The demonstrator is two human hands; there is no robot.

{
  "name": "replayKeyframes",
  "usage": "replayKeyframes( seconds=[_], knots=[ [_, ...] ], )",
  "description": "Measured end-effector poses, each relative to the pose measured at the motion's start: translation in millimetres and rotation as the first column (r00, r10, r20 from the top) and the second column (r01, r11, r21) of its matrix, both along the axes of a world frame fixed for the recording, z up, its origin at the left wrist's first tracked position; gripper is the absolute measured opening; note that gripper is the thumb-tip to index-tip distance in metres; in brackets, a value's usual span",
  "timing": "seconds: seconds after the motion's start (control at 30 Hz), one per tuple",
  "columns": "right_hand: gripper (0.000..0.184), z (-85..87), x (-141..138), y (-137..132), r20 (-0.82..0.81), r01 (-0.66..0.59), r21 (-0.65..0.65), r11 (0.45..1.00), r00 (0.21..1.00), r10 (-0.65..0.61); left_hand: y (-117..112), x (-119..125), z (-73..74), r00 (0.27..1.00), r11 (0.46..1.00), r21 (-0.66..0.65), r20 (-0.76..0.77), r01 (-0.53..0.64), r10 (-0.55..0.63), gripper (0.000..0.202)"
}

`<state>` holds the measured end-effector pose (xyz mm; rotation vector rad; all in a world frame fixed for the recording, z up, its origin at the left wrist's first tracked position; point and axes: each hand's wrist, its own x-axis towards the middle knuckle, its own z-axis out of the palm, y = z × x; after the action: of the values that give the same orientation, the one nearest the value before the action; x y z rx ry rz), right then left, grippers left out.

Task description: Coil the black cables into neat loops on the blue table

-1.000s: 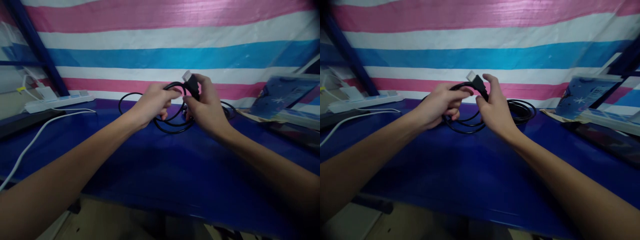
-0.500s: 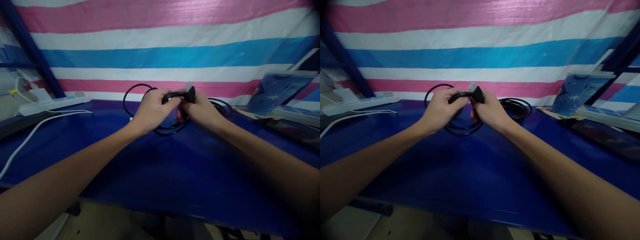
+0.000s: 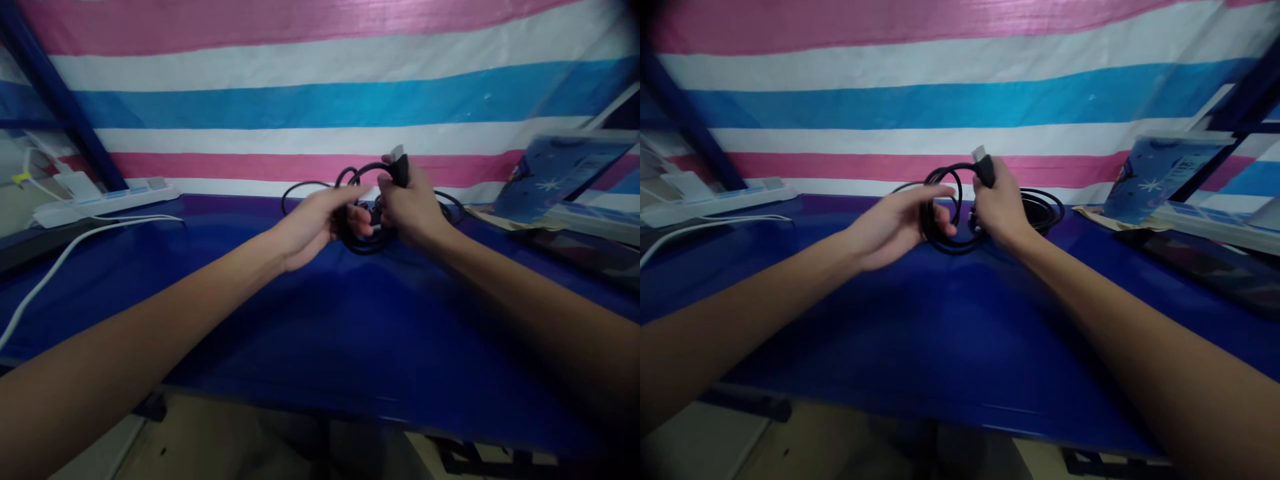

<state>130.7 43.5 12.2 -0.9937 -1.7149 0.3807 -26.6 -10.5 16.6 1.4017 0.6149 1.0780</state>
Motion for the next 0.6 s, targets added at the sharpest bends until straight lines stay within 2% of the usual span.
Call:
replayKeyframes(
  seconds=[0.07, 0.13, 0.2, 0.27, 0.33, 0.4, 0.47, 0.53, 0.57, 0.6],
  knots=[
    [0.039, -1.0, -3, -5, 0.063, 0.014, 0.041, 0.999, 0.998, -0.016, -8, 5, -0.2, 0.993, 0.996, -0.004, -0.07, 0.093, -0.093, 0.019],
    [0.034, 2.0, -6, -15, 0.183, -0.073, 0.063, 0.995, 0.981, 0.061, -14, 5, 1.3, 0.983, 0.993, -0.007, -0.14, 0.121, -0.121, 0.024],
    [0.019, 5.8, -7, -23, 0.283, -0.126, 0.059, 0.99, 0.954, 0.104, -15, 3, 2.5, 0.976, 0.996, 0.016, -0.204, 0.084, -0.079, 0.033],
    [0.008, 8.2, -8, -26, 0.343, -0.075, 0.113, 0.991, 0.939, 0.032, -12, 1, 1.4, 0.961, 0.996, 0.09, -0.276, 0.015, 0.011, 0.04],
    [0.009, 8.3, -9, -25, 0.313, -0.055, 0.117, 0.992, 0.95, 0.016, -8, 1, -1.3, 0.938, 0.975, 0.216, -0.323, -0.055, 0.125, 0.044],
    [0.017, 6.6, -10, -22, 0.201, -0.149, 0.013, 0.989, 0.969, 0.143, -5, 2, -2.3, 0.91, 0.922, 0.362, -0.323, -0.136, 0.26, 0.044],
    [0.027, 3.9, -11, -18, 0.018, -0.241, -0.115, 0.964, 0.969, 0.245, -7, -1, 2.3, 0.87, 0.83, 0.498, -0.258, -0.253, 0.42, 0.041],
    [0.033, 1.6, -11, -15, -0.139, -0.241, -0.166, 0.956, 0.966, 0.219, -15, -7, 13.9, 0.808, 0.679, 0.61, -0.105, -0.408, 0.58, 0.033],
    [0.036, 0.9, -10, -13, -0.136, -0.22, -0.155, 0.963, 0.97, 0.2, -21, -11, 21.5, 0.789, 0.634, 0.613, -0.029, -0.471, 0.614, 0.028],
    [0.037, 0.7, -9, -12, -0.098, -0.201, -0.133, 0.971, 0.977, 0.189, -27, -15, 29.3, 0.786, 0.63, 0.585, 0.021, -0.511, 0.618, 0.024]
  ],
)
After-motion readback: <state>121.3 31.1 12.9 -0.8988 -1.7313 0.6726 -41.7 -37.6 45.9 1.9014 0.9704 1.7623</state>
